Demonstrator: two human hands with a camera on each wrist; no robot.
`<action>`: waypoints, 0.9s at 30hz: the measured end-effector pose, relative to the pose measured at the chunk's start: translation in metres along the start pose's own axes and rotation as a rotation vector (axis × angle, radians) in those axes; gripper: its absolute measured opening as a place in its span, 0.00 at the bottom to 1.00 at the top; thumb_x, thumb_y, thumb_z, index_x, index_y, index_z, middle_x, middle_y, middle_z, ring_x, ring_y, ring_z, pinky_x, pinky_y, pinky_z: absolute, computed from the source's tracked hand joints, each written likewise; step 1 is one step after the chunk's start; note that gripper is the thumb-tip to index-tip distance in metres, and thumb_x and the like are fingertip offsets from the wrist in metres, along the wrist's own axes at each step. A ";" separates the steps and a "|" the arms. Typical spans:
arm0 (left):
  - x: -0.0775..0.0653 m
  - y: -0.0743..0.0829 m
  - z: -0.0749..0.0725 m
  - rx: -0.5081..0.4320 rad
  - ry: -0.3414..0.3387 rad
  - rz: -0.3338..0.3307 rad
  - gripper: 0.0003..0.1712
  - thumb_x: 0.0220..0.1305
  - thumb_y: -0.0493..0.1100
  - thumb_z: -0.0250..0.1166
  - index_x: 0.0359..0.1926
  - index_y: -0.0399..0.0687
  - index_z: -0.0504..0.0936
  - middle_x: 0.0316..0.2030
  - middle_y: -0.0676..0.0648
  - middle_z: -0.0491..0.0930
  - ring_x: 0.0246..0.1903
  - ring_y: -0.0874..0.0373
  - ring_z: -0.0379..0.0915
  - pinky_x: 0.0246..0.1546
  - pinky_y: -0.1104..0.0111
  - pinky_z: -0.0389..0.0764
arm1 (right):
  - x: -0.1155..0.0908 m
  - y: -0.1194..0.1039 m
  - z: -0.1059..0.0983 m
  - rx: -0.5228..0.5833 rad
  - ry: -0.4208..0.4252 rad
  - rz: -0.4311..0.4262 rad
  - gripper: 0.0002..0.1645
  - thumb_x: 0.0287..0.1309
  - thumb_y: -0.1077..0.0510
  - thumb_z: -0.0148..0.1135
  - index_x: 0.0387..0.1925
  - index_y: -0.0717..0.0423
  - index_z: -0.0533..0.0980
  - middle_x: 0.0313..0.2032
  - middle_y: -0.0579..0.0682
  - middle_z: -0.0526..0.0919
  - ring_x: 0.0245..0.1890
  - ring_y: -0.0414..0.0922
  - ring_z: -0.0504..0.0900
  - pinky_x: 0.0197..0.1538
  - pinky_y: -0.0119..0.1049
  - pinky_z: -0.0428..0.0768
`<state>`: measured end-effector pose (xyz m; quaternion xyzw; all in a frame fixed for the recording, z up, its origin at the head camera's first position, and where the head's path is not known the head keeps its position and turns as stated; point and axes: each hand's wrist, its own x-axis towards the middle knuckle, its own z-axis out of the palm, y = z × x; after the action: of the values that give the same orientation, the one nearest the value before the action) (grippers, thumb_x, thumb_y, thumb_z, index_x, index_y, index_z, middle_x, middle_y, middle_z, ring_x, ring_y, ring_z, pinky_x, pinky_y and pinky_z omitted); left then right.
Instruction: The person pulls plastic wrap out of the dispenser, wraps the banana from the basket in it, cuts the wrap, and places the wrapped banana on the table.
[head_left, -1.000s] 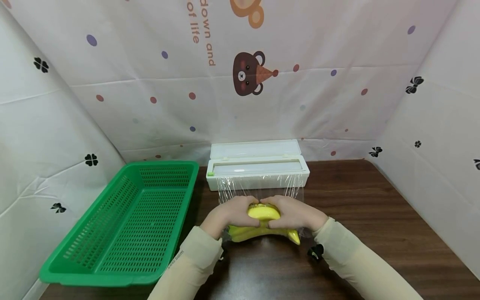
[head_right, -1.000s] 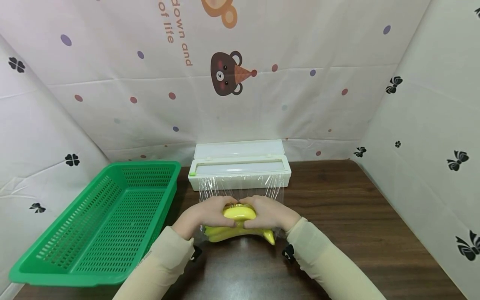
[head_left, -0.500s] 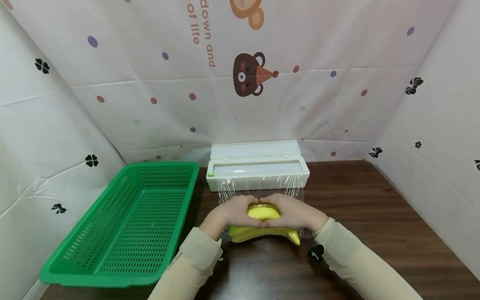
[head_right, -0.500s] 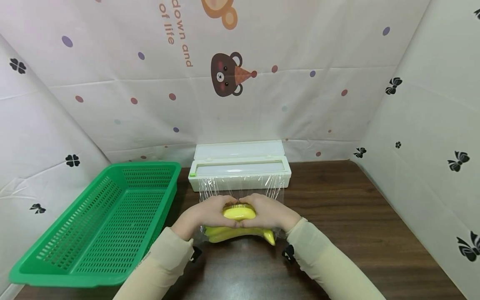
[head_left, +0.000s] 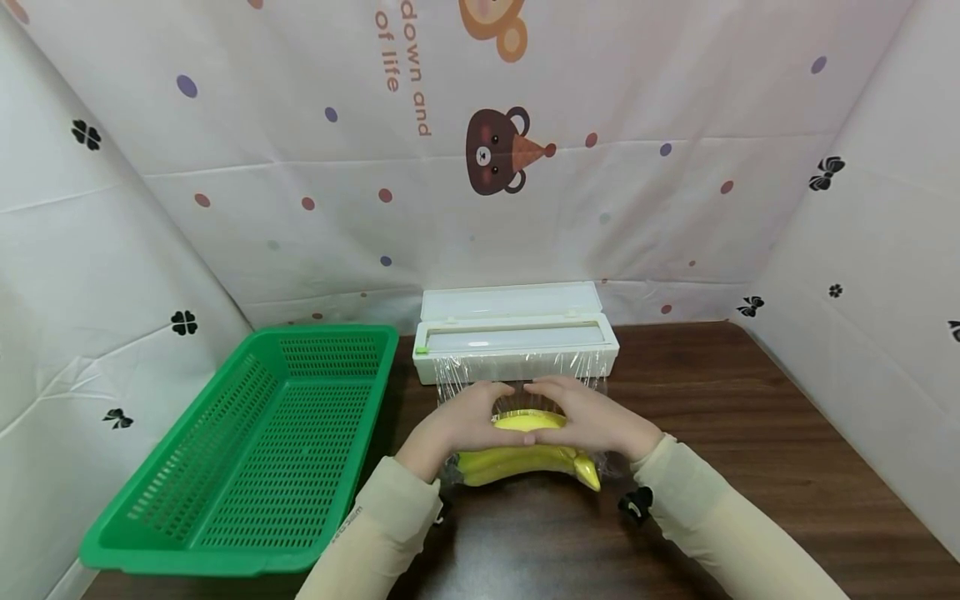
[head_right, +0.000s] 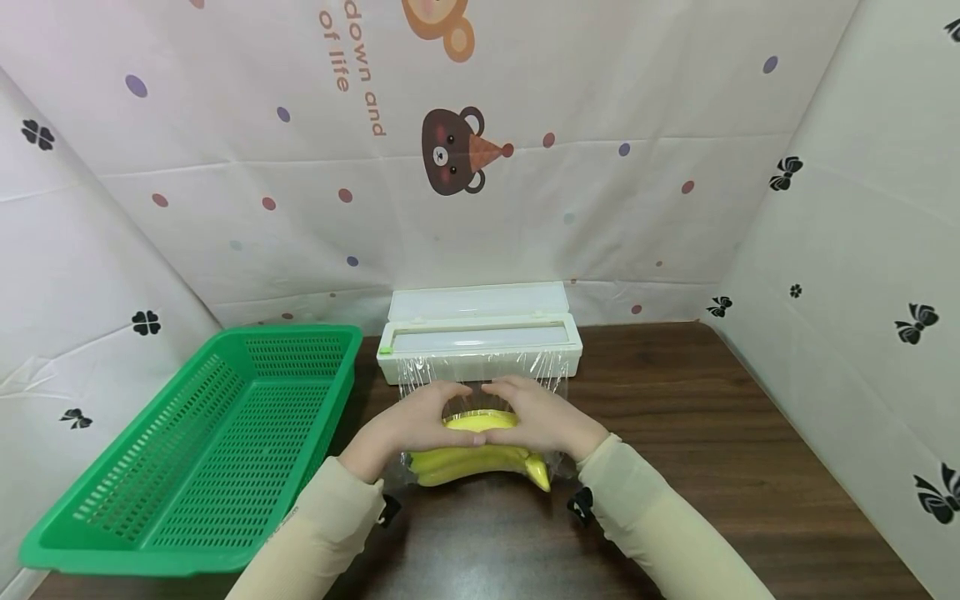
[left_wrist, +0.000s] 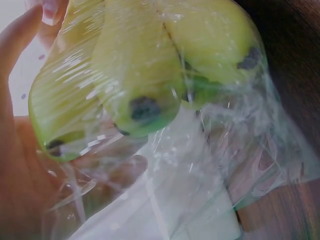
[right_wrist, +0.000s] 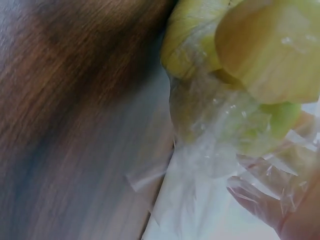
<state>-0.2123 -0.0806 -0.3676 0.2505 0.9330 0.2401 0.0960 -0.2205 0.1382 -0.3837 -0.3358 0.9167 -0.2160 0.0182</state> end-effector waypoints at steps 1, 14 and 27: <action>0.000 0.000 0.000 0.006 0.007 0.002 0.50 0.50 0.71 0.62 0.66 0.44 0.67 0.63 0.45 0.70 0.63 0.50 0.65 0.61 0.54 0.69 | 0.000 0.000 -0.001 0.002 0.006 -0.004 0.49 0.52 0.28 0.57 0.66 0.54 0.65 0.65 0.56 0.67 0.66 0.54 0.64 0.64 0.53 0.67; -0.003 0.004 -0.003 0.074 0.119 -0.042 0.50 0.53 0.76 0.55 0.66 0.47 0.67 0.64 0.43 0.68 0.63 0.47 0.65 0.59 0.51 0.70 | 0.001 0.004 -0.006 -0.038 0.069 0.005 0.41 0.61 0.35 0.53 0.67 0.55 0.64 0.67 0.59 0.63 0.67 0.58 0.62 0.65 0.58 0.62; -0.001 -0.002 -0.002 0.233 0.215 -0.049 0.47 0.58 0.74 0.51 0.66 0.45 0.67 0.67 0.40 0.62 0.66 0.43 0.60 0.63 0.48 0.65 | -0.002 0.014 -0.012 -0.032 0.105 0.042 0.36 0.64 0.44 0.54 0.70 0.51 0.59 0.69 0.58 0.59 0.67 0.60 0.61 0.63 0.61 0.63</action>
<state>-0.2127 -0.0838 -0.3664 0.2101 0.9652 0.1533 -0.0282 -0.2295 0.1539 -0.3792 -0.3051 0.9264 -0.2184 -0.0307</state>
